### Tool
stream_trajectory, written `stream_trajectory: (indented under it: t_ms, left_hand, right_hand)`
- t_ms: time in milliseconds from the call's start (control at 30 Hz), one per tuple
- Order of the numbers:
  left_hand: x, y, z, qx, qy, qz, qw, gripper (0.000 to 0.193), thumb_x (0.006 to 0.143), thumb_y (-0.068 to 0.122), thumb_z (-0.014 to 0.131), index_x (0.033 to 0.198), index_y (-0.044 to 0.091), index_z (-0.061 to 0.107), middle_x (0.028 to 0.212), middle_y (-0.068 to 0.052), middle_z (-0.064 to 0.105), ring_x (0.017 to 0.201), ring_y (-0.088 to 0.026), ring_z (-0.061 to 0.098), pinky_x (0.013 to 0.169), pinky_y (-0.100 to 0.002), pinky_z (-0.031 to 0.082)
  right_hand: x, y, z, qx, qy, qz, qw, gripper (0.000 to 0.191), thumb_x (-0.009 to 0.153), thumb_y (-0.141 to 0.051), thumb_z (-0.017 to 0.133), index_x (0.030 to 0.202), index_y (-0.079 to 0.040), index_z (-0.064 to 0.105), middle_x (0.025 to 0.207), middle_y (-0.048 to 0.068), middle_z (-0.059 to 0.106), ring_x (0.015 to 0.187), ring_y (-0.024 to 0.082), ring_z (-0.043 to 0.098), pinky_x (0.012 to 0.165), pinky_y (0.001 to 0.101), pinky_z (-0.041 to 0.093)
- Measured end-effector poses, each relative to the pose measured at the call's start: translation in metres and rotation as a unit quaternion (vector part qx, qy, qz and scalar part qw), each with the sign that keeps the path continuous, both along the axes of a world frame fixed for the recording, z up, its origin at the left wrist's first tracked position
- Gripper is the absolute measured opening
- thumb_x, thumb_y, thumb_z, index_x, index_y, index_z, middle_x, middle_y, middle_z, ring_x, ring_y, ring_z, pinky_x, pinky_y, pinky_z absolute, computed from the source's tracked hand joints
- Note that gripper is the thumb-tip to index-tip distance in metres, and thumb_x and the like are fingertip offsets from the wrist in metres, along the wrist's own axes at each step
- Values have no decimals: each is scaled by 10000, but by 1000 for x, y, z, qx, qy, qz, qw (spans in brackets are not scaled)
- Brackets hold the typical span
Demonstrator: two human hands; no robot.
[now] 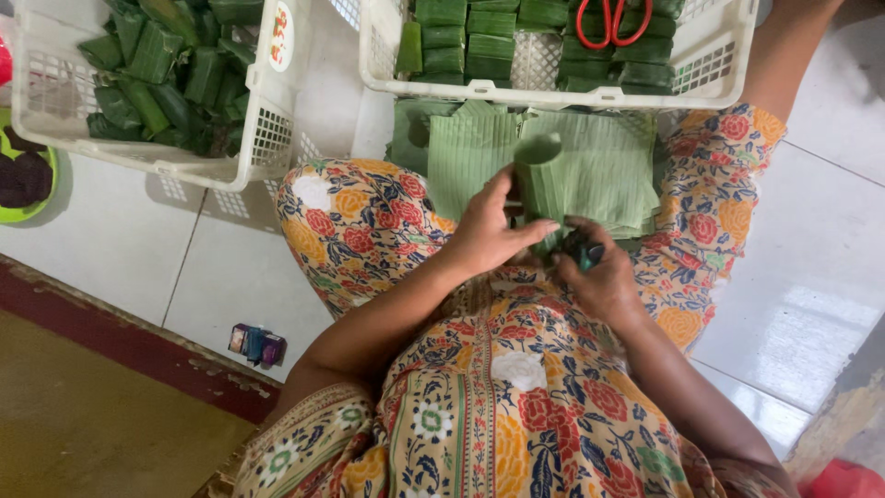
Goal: The person sits on the floor and folds banana leaf sheets into small rectangular packets, pressing and tucking the edges by hand. They occasionally use a small hand tool on a folded packet and place finished packets into a plastic basket beside them.
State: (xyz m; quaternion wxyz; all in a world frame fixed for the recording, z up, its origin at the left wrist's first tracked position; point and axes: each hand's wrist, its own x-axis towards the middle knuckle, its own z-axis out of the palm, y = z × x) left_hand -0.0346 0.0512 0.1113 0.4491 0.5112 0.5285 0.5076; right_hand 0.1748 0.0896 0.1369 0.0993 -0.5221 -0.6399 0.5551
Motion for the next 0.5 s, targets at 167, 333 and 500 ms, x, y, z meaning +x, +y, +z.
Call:
stream_trajectory:
  t_ms: [167,333,500]
  left_hand:
    - [2,-13,-2,-23,-27,-43,998,713,889,164,810,1451,12,399,1278,-171,659,1177,-250,685,1016,-374,584]
    - [8,-17,-8,-44,-82,-103,990,669,893,156,760,1454,6,428,1249,-170,643,1134,-239,657,976,-395,574]
    - [6,-2,-17,-143,-10,-99,985,318,1007,230,702,1245,28,643,1105,-112,711,998,-193,683,867,-332,580]
  right_hand:
    - [22,7,-6,38,-46,44,997,353,975,-168,720,1282,-30,616,924,107,763,757,144,728,703,294,602]
    - [27,36,-9,40,109,37,993,410,945,-172,728,1302,-47,571,1005,59,682,883,109,646,777,296,554]
    - [14,45,-18,15,100,43,994,362,910,-135,755,1204,-51,560,945,39,645,796,109,602,704,287,526]
